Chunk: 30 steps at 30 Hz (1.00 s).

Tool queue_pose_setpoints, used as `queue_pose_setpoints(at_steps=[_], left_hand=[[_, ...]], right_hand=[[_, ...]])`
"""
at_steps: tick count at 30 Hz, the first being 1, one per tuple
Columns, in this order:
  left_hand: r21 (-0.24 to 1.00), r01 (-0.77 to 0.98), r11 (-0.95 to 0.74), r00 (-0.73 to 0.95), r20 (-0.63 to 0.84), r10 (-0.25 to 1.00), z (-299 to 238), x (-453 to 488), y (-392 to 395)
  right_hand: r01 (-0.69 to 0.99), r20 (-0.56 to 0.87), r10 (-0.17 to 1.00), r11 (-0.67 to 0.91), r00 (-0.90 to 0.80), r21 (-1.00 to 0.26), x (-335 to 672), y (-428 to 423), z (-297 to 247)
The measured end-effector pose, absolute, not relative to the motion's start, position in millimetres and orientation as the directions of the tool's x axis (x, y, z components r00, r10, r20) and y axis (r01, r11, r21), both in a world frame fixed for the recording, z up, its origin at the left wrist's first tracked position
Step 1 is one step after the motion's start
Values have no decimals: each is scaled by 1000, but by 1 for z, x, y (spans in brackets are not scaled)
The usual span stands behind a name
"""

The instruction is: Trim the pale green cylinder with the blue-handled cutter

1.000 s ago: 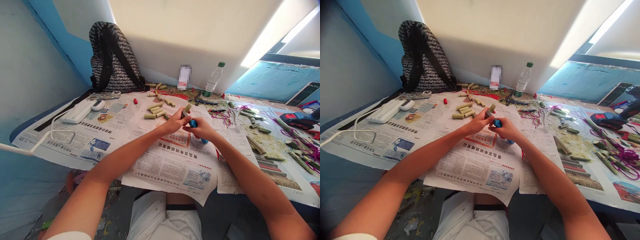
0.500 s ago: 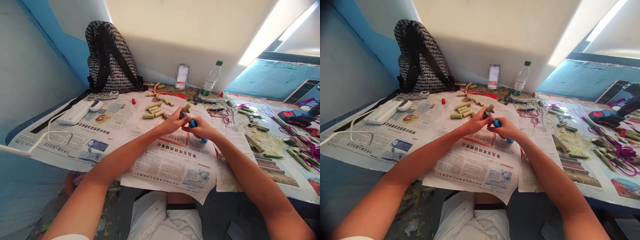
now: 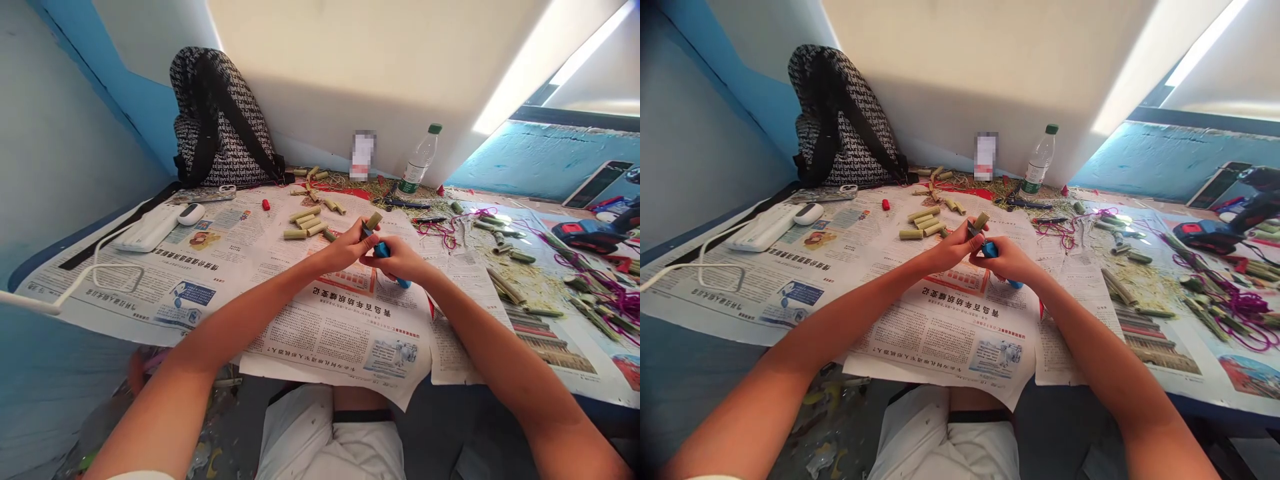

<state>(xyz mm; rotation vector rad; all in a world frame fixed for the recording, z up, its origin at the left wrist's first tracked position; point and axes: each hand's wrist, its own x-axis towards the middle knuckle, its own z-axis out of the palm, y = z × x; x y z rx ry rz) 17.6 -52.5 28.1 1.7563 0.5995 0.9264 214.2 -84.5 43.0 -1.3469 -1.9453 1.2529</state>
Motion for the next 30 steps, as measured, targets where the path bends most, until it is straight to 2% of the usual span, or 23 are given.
queue_pose_setpoints(at_steps=[11, 13, 19, 30], left_hand=[[925, 29, -378, 567, 296, 769, 24, 19, -50], [925, 53, -376, 555, 286, 781, 22, 20, -49], [912, 89, -401, 503, 306, 808, 19, 23, -50], [914, 99, -394, 472, 306, 827, 9, 26, -47]], right_hand=[[505, -121, 918, 95, -378, -858, 209, -87, 45], [532, -87, 938, 113, -337, -839, 208, -86, 43], [628, 143, 954, 283, -265, -725, 204, -83, 34], [700, 188, 956, 293, -224, -651, 201, -89, 36]])
